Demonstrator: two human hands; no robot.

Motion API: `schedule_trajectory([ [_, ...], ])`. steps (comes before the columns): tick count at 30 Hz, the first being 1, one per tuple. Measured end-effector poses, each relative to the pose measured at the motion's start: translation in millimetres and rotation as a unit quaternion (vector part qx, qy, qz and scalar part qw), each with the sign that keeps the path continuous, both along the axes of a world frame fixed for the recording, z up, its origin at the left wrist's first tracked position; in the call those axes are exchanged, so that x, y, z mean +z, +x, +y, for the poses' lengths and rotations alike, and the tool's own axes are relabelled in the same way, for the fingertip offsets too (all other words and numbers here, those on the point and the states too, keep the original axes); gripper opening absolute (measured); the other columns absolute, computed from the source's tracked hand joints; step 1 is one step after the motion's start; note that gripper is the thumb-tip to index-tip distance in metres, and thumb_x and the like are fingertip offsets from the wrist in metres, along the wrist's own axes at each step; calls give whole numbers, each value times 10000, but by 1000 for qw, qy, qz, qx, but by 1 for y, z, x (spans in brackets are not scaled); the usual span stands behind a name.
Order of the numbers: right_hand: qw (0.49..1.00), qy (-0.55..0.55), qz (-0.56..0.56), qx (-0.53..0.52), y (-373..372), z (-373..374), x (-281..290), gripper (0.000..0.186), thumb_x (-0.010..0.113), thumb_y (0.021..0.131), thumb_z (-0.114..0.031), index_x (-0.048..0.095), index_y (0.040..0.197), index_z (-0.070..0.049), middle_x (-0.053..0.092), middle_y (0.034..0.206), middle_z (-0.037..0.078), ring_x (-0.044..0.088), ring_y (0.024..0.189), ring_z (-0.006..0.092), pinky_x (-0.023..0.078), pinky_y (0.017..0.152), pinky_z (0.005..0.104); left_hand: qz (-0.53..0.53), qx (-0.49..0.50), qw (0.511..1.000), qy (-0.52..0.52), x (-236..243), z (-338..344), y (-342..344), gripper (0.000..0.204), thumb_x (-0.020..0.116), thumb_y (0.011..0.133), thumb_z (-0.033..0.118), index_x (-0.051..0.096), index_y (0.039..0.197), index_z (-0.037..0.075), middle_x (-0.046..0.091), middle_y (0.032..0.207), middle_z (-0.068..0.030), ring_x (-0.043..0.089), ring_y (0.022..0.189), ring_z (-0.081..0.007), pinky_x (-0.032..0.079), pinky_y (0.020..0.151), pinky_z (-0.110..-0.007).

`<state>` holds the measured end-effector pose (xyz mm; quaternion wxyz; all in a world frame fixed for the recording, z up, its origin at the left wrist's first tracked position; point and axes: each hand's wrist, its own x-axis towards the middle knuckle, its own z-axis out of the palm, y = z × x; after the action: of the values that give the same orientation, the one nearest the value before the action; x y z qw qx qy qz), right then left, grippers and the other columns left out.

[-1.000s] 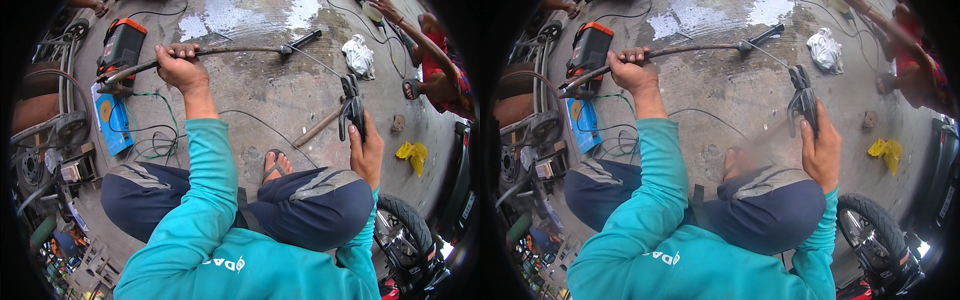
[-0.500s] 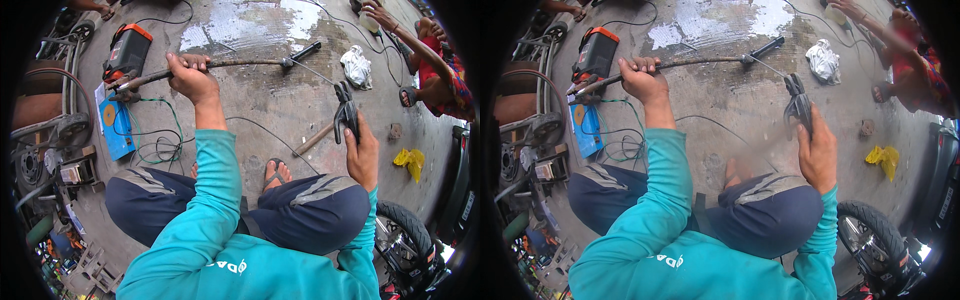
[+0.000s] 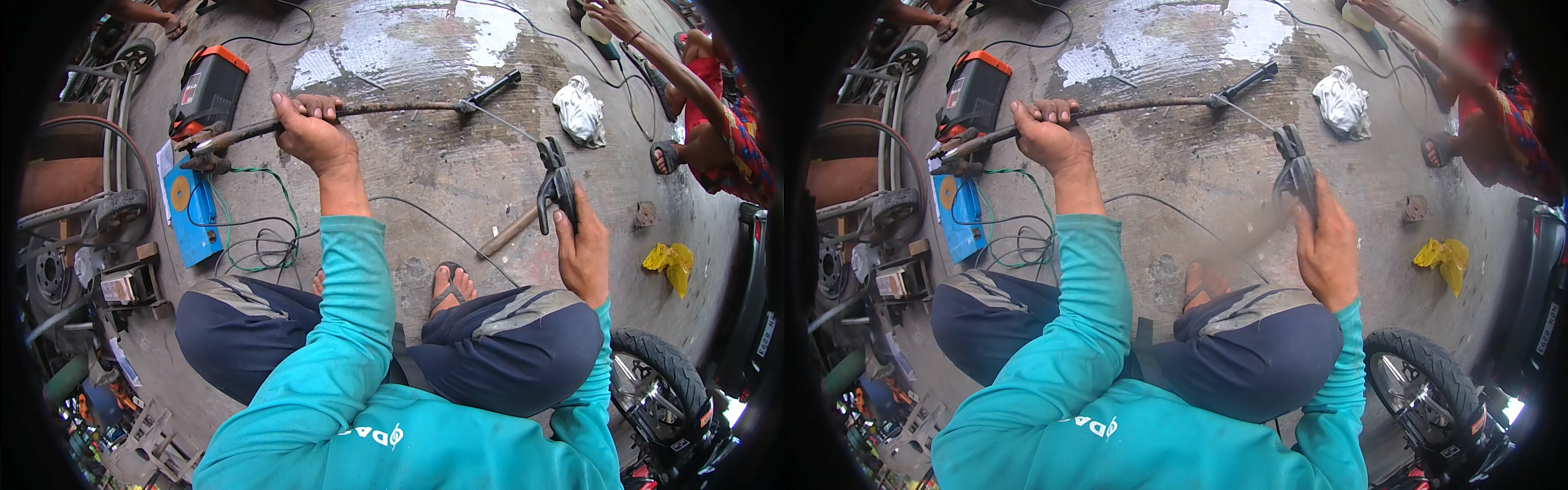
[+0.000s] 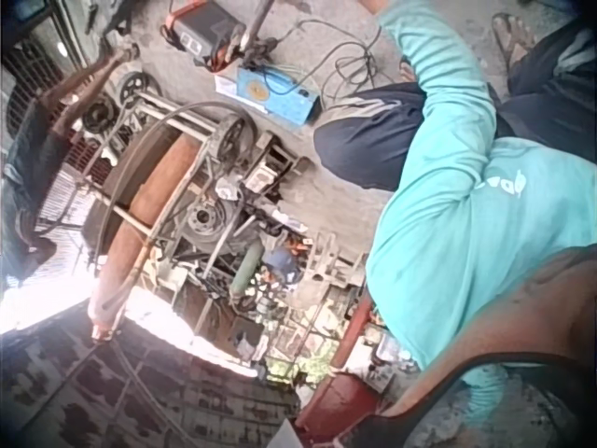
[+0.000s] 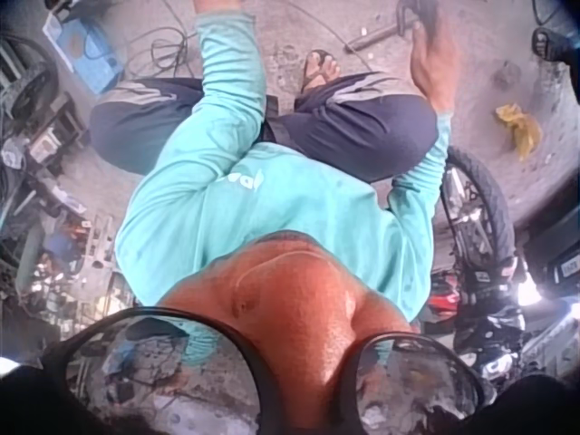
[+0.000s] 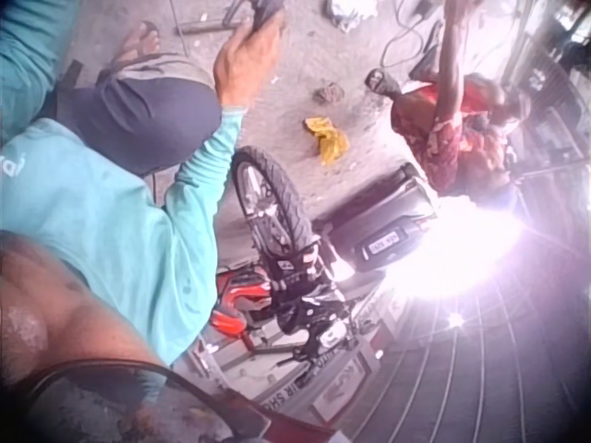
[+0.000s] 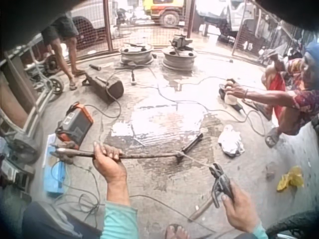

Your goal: The person welds a metal rod to a metal part using a welding torch, then uses a hammer to tap the weld area. Another person pours water from a bottle onto the hot weld to cool it. The process is repeated with additional welding and hammering.

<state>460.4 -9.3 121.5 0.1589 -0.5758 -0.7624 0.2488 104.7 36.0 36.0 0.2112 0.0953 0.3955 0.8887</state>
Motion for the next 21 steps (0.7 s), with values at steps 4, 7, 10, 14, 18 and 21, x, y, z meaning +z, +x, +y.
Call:
schedule_trajectory([
  [4, 1000, 4, 29, -11, 0, -3, 6, 489, 579, 996, -130, 491, 1436, 64, 643, 1247, 320, 646, 1139, 461, 499, 976, 450, -2, -1, 1000, 6, -2, 0, -2, 409, 506, 1071, 372, 399, 740, 157, 406, 588, 21, 425, 523, -119, 479, 594, -359],
  [7, 1000, 6, -30, 9, 4, -1, 2, 488, 579, 995, -116, 489, 1442, 58, 648, 1242, 314, 658, 1130, 447, 504, 968, 443, -7, 7, 1000, -1, 0, 0, -2, 419, 510, 1070, 373, 397, 735, 148, 407, 592, 14, 422, 523, -121, 478, 594, -358],
  [10, 999, -22, 11, -23, 6, -4, -2, 476, 577, 997, -96, 492, 1440, 58, 654, 1235, 307, 666, 1127, 435, 510, 962, 444, -42, 4, 999, -23, 5, 0, -1, 429, 509, 1071, 367, 395, 726, 138, 401, 596, 9, 423, 524, -123, 477, 591, -355],
  [14, 999, 13, 28, -8, 2, -5, 9, 474, 573, 1004, -95, 486, 1446, 52, 670, 1203, 293, 670, 1120, 434, 514, 954, 444, -3, -3, 1000, -14, -3, -1, -5, 389, 483, 1067, 397, 411, 772, 154, 381, 617, 4, 408, 546, -144, 462, 634, -383],
  [18, 1000, 17, 3, -2, 1, -3, 6, 474, 579, 999, -107, 495, 1437, 55, 668, 1200, 298, 668, 1116, 439, 511, 959, 444, 0, -6, 1000, -9, -4, 0, -5, 384, 484, 1065, 390, 413, 771, 154, 379, 617, 7, 406, 542, -143, 464, 632, -384],
  [21, 1000, 20, 10, 1, 3, -3, 1, 480, 581, 996, -112, 493, 1438, 55, 666, 1202, 302, 665, 1116, 446, 510, 958, 449, -4, -7, 1000, -6, -2, 0, -4, 381, 484, 1063, 387, 412, 770, 155, 373, 614, 8, 400, 533, -143, 466, 629, -385],
])
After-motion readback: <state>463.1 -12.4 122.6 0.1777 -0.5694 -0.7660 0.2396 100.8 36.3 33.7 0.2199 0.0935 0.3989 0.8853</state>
